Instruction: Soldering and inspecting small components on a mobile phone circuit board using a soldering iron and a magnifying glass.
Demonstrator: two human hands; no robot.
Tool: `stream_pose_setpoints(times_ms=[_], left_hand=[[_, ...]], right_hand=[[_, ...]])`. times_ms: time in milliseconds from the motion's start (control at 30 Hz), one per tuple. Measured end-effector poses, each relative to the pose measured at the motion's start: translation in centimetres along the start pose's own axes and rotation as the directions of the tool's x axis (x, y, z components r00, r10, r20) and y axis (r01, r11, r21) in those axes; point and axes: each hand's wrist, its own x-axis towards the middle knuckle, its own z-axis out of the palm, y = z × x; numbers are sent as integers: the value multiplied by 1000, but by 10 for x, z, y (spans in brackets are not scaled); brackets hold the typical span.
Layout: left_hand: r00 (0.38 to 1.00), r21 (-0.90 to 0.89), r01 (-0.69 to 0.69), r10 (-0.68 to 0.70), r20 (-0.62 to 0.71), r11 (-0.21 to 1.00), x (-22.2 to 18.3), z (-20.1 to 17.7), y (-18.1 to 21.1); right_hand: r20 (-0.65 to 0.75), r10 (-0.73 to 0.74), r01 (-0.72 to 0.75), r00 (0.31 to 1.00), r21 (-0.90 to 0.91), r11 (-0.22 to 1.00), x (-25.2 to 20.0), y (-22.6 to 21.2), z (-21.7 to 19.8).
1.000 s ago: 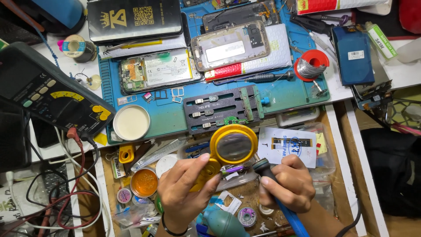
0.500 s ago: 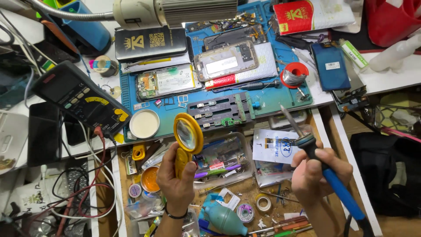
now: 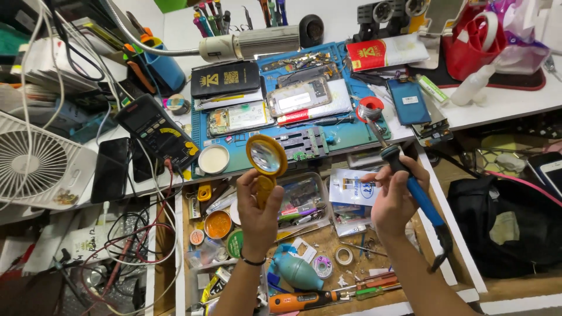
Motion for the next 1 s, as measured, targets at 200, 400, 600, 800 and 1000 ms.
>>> stream_pose_setpoints(times_ms=[200,400,600,800,1000], left_hand=[[992,-41,108,-105,70,993,-26,9,-12],[988,-78,151,-147,52,985,-24,-13,-11],[976,-159,149,-171,-136,976,-26,-37,0],[941,-151,-17,-35,-338,988,-27,-50,3],[951,-216,-95,24,-309,972,-28,-53,9]], right_hand=[[-23,20,-21,1000,-16,1000,1,-6,-7],[63,-27,37,998,-152,988,-18,-57,22],[347,-20,112,938,-248,962,-38,-63,60],[654,-203,254,728,17,967,-32,-116,148],[596,-171,37,784,231,972,-45,-88,139]])
